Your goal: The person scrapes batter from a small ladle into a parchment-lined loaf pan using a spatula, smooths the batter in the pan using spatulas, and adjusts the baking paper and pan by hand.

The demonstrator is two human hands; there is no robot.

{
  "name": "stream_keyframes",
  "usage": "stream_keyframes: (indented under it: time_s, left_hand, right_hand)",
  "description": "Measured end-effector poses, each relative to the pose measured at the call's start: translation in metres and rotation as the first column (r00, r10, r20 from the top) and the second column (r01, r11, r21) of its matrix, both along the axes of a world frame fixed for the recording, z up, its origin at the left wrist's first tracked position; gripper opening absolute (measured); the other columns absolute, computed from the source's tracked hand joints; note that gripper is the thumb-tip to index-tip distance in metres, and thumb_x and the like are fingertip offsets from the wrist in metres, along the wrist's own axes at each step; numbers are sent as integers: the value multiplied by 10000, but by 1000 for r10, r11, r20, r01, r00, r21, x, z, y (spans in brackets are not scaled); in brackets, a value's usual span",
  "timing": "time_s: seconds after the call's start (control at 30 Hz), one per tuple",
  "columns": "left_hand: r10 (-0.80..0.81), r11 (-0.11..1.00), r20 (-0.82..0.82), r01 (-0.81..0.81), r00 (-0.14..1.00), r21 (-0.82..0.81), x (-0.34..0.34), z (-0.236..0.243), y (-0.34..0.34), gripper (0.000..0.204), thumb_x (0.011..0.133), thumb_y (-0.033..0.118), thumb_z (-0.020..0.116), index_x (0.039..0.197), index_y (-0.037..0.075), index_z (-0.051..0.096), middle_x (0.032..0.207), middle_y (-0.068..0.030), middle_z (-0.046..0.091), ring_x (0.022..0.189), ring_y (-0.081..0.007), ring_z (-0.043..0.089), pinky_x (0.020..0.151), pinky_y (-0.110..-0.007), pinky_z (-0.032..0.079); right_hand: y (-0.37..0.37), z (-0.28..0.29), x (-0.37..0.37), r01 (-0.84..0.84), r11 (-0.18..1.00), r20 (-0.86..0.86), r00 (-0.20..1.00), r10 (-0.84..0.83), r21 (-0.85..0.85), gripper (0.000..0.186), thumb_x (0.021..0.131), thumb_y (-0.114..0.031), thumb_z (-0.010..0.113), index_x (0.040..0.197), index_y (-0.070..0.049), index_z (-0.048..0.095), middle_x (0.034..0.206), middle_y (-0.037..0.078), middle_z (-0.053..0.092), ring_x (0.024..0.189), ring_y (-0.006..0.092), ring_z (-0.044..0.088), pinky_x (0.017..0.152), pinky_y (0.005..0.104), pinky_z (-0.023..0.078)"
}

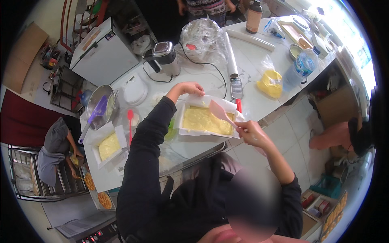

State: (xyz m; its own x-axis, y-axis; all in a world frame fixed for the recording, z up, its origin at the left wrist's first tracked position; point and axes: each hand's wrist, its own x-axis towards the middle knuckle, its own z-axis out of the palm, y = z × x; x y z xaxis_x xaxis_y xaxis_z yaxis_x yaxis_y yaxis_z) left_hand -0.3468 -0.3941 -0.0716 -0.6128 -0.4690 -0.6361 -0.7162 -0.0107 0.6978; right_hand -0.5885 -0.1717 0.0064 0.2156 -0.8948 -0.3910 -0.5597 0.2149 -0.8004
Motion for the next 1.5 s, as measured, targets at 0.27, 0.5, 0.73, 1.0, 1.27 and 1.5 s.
stream_keyframes:
  time_s: [0.27, 0.5, 0.73, 1.0, 1.27, 1.5]
  left_hand:
    - [-93, 954, -286, 3, 954, -300, 11, 16, 26, 196, 800, 228, 515, 769, 35, 540, 662, 17, 512, 628, -90, 421, 596, -255, 358]
    - [-130, 940, -324, 13, 937, -340, 9, 11, 25, 192, 804, 222, 500, 758, 37, 521, 639, -1, 488, 615, -103, 406, 576, -267, 353]
    - [-155, 941, -281, 55, 947, -333, 11, 13, 22, 199, 795, 226, 494, 786, 29, 523, 663, -29, 513, 627, -120, 430, 582, -274, 362]
    - [-179, 918, -357, 25, 917, -396, 7, 13, 19, 203, 786, 227, 497, 796, 30, 539, 670, -39, 539, 627, -132, 454, 589, -281, 378]
    - [-240, 910, -275, 117, 931, -398, 9, 5, 15, 227, 781, 250, 506, 777, 25, 532, 633, -47, 517, 601, -129, 448, 552, -289, 373]
    - [-126, 973, -311, 56, 942, -225, 8, 3, 17, 198, 806, 219, 489, 764, 26, 501, 641, 1, 468, 608, -88, 398, 559, -248, 353]
  right_hand:
    - [3, 0, -5, -57, 997, -129, 990, 50, -49, 264, 775, -98, 484, 1020, -64, 576, 593, 127, 543, 492, 216, 531, 508, 319, 426]
    - [-20, -24, 26, -192, 949, -175, 973, 151, -250, 287, 786, -74, 482, 1062, -51, 556, 593, 153, 525, 503, 227, 533, 532, 325, 433]
    - [-12, 1, 11, -217, 957, -204, 963, 177, -193, 275, 747, -67, 492, 1009, -56, 574, 690, 206, 553, 670, 348, 544, 618, 387, 426]
    - [-34, -20, 23, -240, 928, -199, 962, 187, -285, 279, 762, -80, 510, 1033, -58, 572, 667, 196, 555, 602, 309, 550, 587, 369, 427]
    - [-18, 2, -4, -248, 956, -177, 959, 220, -156, 310, 777, -106, 501, 1082, -63, 541, 651, 175, 554, 560, 251, 552, 542, 344, 418]
    - [11, -17, -31, -166, 967, -307, 946, 100, -196, 278, 779, -100, 499, 1046, -60, 565, 685, 191, 569, 585, 315, 537, 569, 374, 426]
